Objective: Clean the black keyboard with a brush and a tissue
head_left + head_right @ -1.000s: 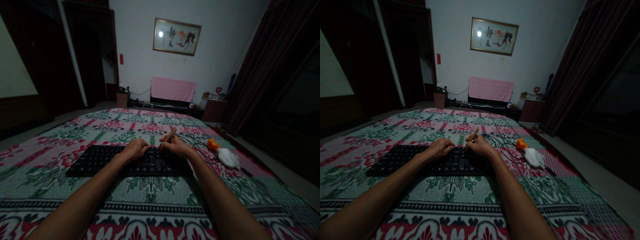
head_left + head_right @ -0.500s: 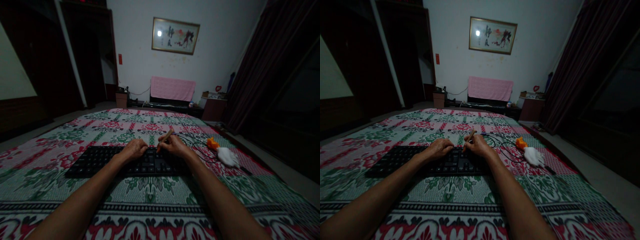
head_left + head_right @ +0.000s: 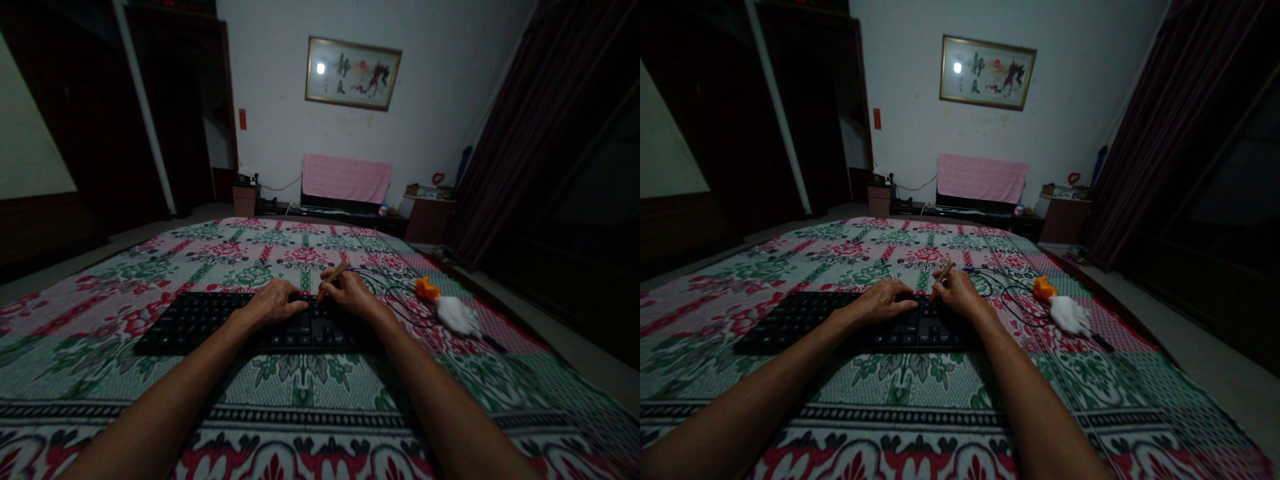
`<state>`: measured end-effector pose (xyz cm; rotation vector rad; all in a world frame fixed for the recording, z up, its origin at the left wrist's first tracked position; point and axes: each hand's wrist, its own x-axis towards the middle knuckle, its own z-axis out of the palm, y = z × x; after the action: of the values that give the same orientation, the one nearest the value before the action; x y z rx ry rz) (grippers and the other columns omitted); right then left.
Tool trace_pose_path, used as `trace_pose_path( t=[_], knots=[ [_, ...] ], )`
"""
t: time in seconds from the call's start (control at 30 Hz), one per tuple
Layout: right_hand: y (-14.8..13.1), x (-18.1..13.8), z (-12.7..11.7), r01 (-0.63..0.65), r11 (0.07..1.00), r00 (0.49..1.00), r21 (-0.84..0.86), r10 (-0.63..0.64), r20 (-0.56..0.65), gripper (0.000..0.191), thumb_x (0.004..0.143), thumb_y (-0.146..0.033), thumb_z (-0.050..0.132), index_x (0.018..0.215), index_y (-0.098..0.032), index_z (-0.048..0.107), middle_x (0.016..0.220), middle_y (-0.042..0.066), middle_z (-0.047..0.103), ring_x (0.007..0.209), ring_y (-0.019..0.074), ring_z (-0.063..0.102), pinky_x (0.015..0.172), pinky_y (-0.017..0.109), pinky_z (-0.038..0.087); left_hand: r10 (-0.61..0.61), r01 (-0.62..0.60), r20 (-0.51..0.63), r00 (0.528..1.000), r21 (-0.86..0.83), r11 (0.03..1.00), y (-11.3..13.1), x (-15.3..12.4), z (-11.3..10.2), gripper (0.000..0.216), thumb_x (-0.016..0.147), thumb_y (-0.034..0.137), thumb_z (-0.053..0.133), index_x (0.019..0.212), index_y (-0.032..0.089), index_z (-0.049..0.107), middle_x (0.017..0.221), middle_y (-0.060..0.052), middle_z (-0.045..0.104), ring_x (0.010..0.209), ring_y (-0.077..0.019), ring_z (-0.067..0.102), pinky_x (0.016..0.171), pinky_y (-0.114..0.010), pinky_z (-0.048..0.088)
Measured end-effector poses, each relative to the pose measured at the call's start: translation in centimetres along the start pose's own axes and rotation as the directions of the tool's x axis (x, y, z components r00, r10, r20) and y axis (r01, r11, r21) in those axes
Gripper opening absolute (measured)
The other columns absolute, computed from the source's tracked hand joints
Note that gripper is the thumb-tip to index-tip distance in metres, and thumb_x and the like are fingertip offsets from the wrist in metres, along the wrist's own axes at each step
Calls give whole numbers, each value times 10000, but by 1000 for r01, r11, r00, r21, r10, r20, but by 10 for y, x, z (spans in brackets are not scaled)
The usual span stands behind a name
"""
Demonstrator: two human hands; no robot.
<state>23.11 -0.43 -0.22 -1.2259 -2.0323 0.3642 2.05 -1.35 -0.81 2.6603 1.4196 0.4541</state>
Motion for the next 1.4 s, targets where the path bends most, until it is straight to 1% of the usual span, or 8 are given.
trace_pose_path(
  t=[0.1,0.27,0.5,0.7,0.93,1.13,1.3,1.4],
  knots=[
    [0,0,0,12,999,999,30,-10,-46,212,793,-219,555,969,-132,633,866,67,697,755,169,646,690,263,495,-10,9,11,1000,54,999,4,-2,0,386,796,510,483,947,208,671,929,-72,684,898,-227,603,756,-294,423],
    [-4,-1,1,74,996,997,-59,-72,37,197,790,-197,544,958,-144,631,819,55,693,710,163,637,663,258,479,-18,12,49,999,119,993,8,-3,-2,366,809,475,472,984,210,654,936,-76,674,916,-239,589,760,-308,424],
    [4,0,9,81,996,983,-27,-84,-162,219,812,-226,524,997,-133,597,889,82,681,796,179,641,723,280,483,-31,23,50,998,166,986,10,-3,0,396,820,475,443,1015,201,650,949,-94,670,935,-261,582,776,-338,427],
    [0,-2,10,163,985,986,-52,-164,-23,160,817,-198,508,947,-162,594,825,47,674,744,159,633,709,269,476,-20,11,48,999,168,986,9,-3,1,432,821,477,441,1089,193,626,1012,-109,659,979,-274,570,813,-354,424],
    [5,-3,18,142,990,969,-22,-143,-202,190,842,-238,496,994,-149,568,922,85,661,795,169,635,742,291,487,-39,30,55,998,157,987,11,-4,-1,412,819,473,447,1048,189,638,990,-109,661,979,-277,568,807,-351,430],
    [-5,-6,22,316,945,946,-80,-320,-43,199,840,-199,467,998,-145,574,951,106,645,881,196,615,788,315,476,-33,24,51,998,155,988,10,-4,0,423,821,470,450,1096,199,622,1021,-108,655,983,-276,567,827,-360,428],
    [-4,-7,22,225,973,963,-41,-229,-140,194,854,-234,467,1002,-157,565,918,86,645,836,182,615,767,296,478,-40,30,56,998,168,985,9,-3,1,442,823,491,436,1100,200,622,1039,-111,648,988,-278,563,811,-355,432],
    [-6,-7,22,217,976,971,8,-215,-104,187,856,-237,468,1001,-165,561,892,64,644,802,164,615,745,276,479,-36,26,61,997,166,986,8,-3,1,422,822,490,444,1084,214,628,1013,-96,654,982,-260,564,828,-342,421]
  ],
)
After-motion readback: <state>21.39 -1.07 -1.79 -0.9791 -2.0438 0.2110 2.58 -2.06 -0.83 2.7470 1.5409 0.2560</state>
